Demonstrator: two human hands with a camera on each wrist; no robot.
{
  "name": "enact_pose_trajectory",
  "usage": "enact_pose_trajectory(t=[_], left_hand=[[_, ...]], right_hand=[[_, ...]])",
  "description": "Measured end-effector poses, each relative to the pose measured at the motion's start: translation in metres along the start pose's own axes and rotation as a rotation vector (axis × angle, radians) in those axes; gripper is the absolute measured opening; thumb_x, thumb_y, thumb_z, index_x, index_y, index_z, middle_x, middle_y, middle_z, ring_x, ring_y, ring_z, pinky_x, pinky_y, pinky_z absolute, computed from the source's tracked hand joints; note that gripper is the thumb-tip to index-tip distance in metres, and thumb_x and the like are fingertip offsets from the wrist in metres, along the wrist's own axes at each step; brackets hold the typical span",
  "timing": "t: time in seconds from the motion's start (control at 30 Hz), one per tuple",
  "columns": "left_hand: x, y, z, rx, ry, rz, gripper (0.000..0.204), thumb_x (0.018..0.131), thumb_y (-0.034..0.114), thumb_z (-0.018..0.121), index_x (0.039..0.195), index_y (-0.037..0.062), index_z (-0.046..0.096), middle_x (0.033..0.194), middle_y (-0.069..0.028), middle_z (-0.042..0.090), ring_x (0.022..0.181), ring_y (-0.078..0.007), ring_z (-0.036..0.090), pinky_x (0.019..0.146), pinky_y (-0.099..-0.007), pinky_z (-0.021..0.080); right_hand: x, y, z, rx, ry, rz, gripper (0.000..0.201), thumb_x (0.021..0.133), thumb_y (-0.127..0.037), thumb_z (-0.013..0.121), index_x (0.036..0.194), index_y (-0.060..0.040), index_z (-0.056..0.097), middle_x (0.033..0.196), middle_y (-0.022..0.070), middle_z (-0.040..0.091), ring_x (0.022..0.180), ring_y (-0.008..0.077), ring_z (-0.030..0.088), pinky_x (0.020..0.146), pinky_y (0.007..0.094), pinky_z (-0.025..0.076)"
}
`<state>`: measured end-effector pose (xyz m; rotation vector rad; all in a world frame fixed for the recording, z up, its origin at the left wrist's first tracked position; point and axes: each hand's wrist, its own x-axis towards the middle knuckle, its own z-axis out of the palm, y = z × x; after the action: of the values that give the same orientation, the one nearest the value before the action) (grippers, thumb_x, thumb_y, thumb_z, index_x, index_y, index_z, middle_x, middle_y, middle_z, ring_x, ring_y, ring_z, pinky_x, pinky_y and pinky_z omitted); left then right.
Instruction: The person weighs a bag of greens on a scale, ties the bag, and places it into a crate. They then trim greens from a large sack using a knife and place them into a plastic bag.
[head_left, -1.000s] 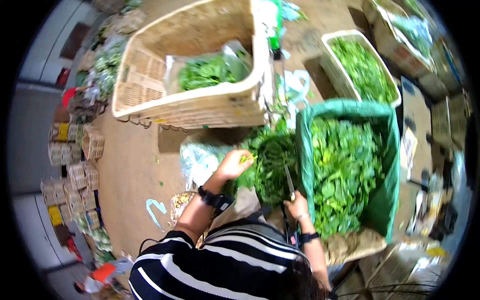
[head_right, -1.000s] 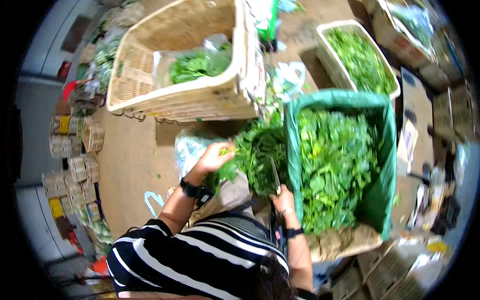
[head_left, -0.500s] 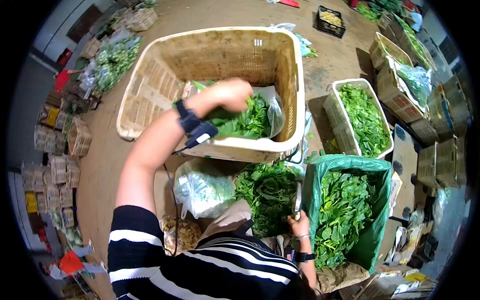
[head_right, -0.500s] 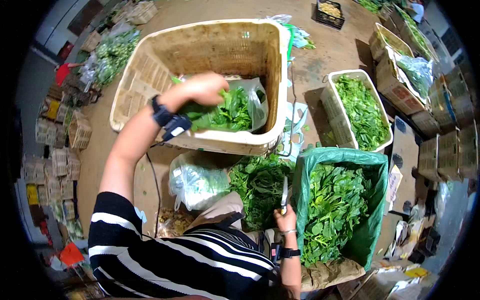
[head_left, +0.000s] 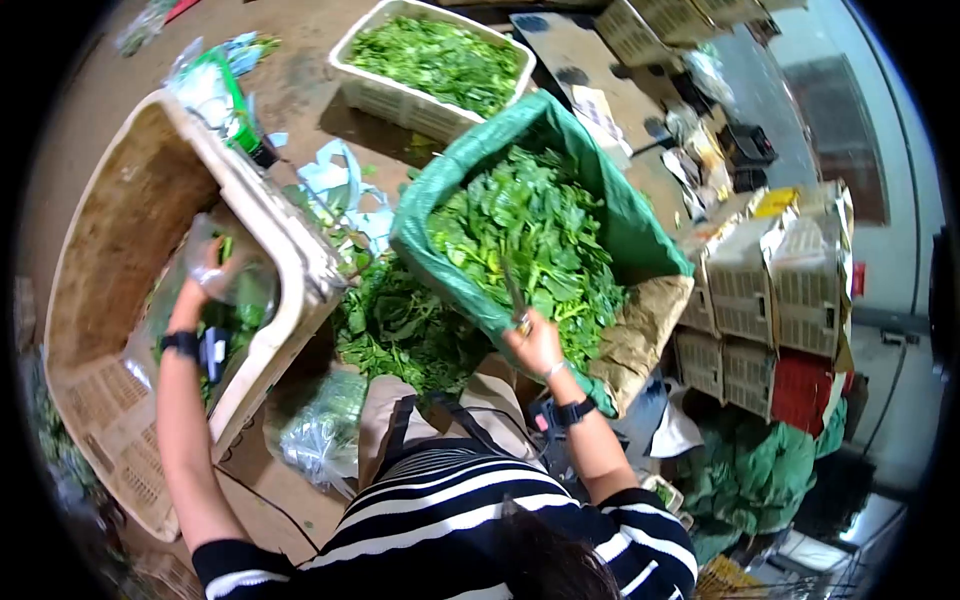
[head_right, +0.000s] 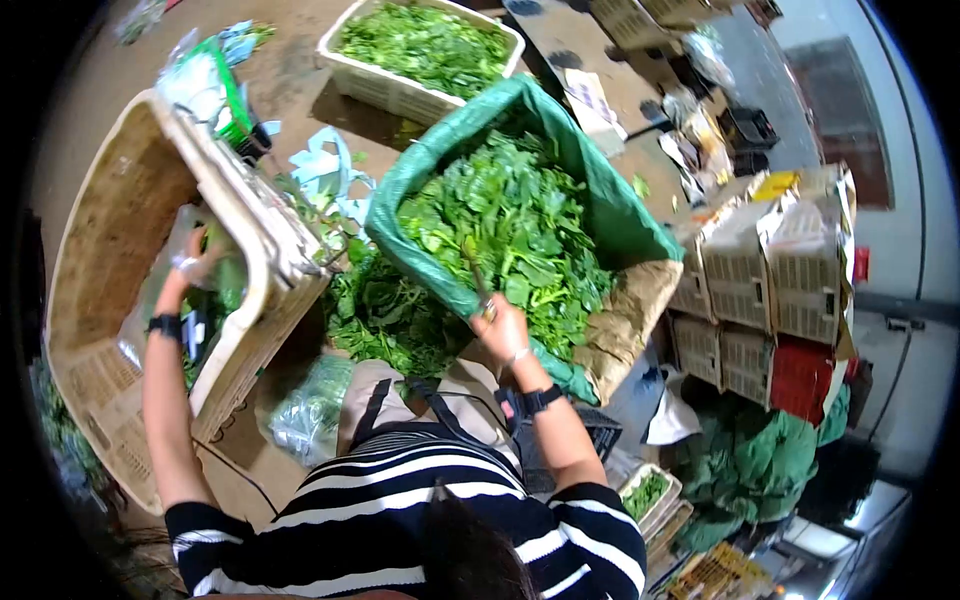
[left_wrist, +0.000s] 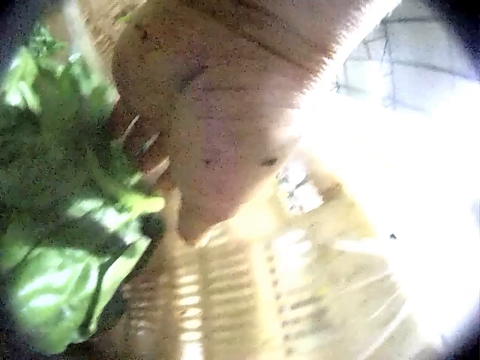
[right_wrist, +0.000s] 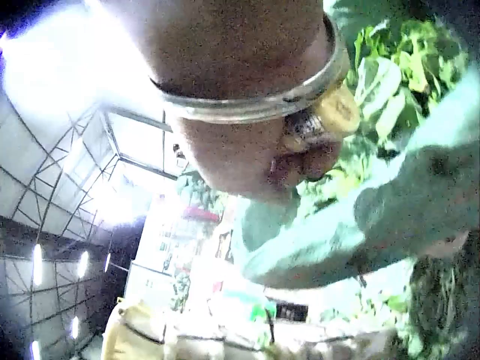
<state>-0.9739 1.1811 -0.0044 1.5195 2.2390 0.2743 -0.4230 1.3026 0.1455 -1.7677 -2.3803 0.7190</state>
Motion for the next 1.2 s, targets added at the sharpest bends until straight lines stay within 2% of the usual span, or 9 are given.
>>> enact_pose_trajectory(t=[0.13,0.23,0.33,0.5,0.67,0.73,0.83,1.0,1.2], left_hand=[[-0.063,0.021,-0.116,-0.340,-0.014,-0.161,0.025,0.083,0.022,0.054,0.085,-0.0020,0.059,0.069,-0.0109,0.059,0.066,-0.0157,0.055,0.060,-0.0287,0.044],[-0.106,0.080,-0.179,-0.487,0.068,-0.465,0.025,0.087,0.025,0.050,0.089,0.0013,0.057,0.077,-0.0008,0.056,0.067,-0.0078,0.050,0.054,-0.0217,0.041],[-0.122,0.183,-0.196,-0.857,0.257,-0.251,0.022,0.087,0.019,0.051,0.098,0.0011,0.057,0.086,-0.0034,0.059,0.075,-0.0092,0.055,0.063,-0.0205,0.043],[0.003,0.382,-0.056,-0.995,-0.153,0.144,0.052,0.079,0.028,0.061,0.117,-0.0031,0.047,0.110,-0.0191,0.055,0.099,-0.0247,0.055,0.084,-0.0317,0.044],[0.170,0.456,0.184,-0.888,-0.152,-0.370,0.100,0.064,0.052,0.068,0.130,-0.0075,0.023,0.128,-0.0293,0.035,0.117,-0.0381,0.039,0.096,-0.0389,0.034],[0.142,0.496,0.151,-0.623,-0.088,-0.653,0.111,0.059,0.051,0.072,0.134,-0.0047,0.012,0.133,-0.0291,0.027,0.120,-0.0396,0.035,0.098,-0.0389,0.032],[0.143,0.525,0.147,-0.934,-0.083,-0.590,0.115,0.054,0.043,0.078,0.134,-0.0043,0.011,0.124,-0.0292,0.039,0.110,-0.0368,0.046,0.092,-0.0381,0.038],[0.103,0.528,0.107,-1.713,-0.047,-0.309,0.081,0.061,0.012,0.078,0.125,0.0003,0.030,0.107,-0.0127,0.054,0.093,-0.0215,0.055,0.080,-0.0310,0.046],[0.067,0.519,0.043,-2.199,-0.011,0.087,0.067,0.081,0.041,0.057,0.128,0.0015,0.030,0.122,-0.0062,0.043,0.117,-0.0167,0.035,0.097,-0.0308,0.029]], right_hand=[[0.081,0.057,-0.030,-0.078,0.237,0.062,0.029,0.065,-0.023,0.066,0.084,-0.0053,0.053,0.070,0.0176,0.059,0.065,0.0361,0.058,0.059,0.0409,0.047],[0.161,0.084,-0.030,-0.062,0.240,0.174,0.040,0.062,-0.032,0.071,0.085,-0.0041,0.054,0.074,0.0175,0.061,0.069,0.0348,0.059,0.063,0.0406,0.048],[0.201,0.049,-0.020,-0.123,0.086,0.331,0.054,0.060,-0.042,0.074,0.089,-0.0010,0.051,0.083,0.0192,0.062,0.078,0.0351,0.060,0.070,0.0407,0.048],[0.200,0.080,0.022,-0.061,0.021,0.428,0.059,0.064,-0.029,0.071,0.103,-0.0004,0.037,0.089,0.0236,0.060,0.084,0.0392,0.058,0.075,0.0432,0.047],[0.191,0.134,0.005,0.235,0.174,0.408,0.077,0.053,-0.029,0.079,0.111,0.0020,0.040,0.097,0.0236,0.057,0.089,0.0352,0.057,0.079,0.0378,0.045],[0.188,0.149,0.032,0.366,0.183,0.316,0.076,0.055,-0.023,0.078,0.114,0.0016,0.037,0.091,0.0182,0.058,0.075,0.0305,0.059,0.067,0.0365,0.048],[0.205,0.112,0.013,1.029,0.012,0.560,0.054,0.063,0.000,0.063,0.111,-0.0017,0.037,0.075,0.0070,0.049,0.043,0.0134,0.046,0.033,0.0260,0.036],[0.172,0.111,-0.032,1.357,-0.039,0.453,0.044,0.070,0.006,0.055,0.109,-0.0063,0.039,0.080,0.0046,0.052,0.051,0.0143,0.050,0.034,0.0236,0.038],[0.152,0.114,-0.103,1.030,0.253,-0.008,0.042,0.066,0.004,0.053,0.105,-0.0049,0.044,0.079,-0.0023,0.049,0.065,0.0079,0.047,0.057,0.0214,0.040]])
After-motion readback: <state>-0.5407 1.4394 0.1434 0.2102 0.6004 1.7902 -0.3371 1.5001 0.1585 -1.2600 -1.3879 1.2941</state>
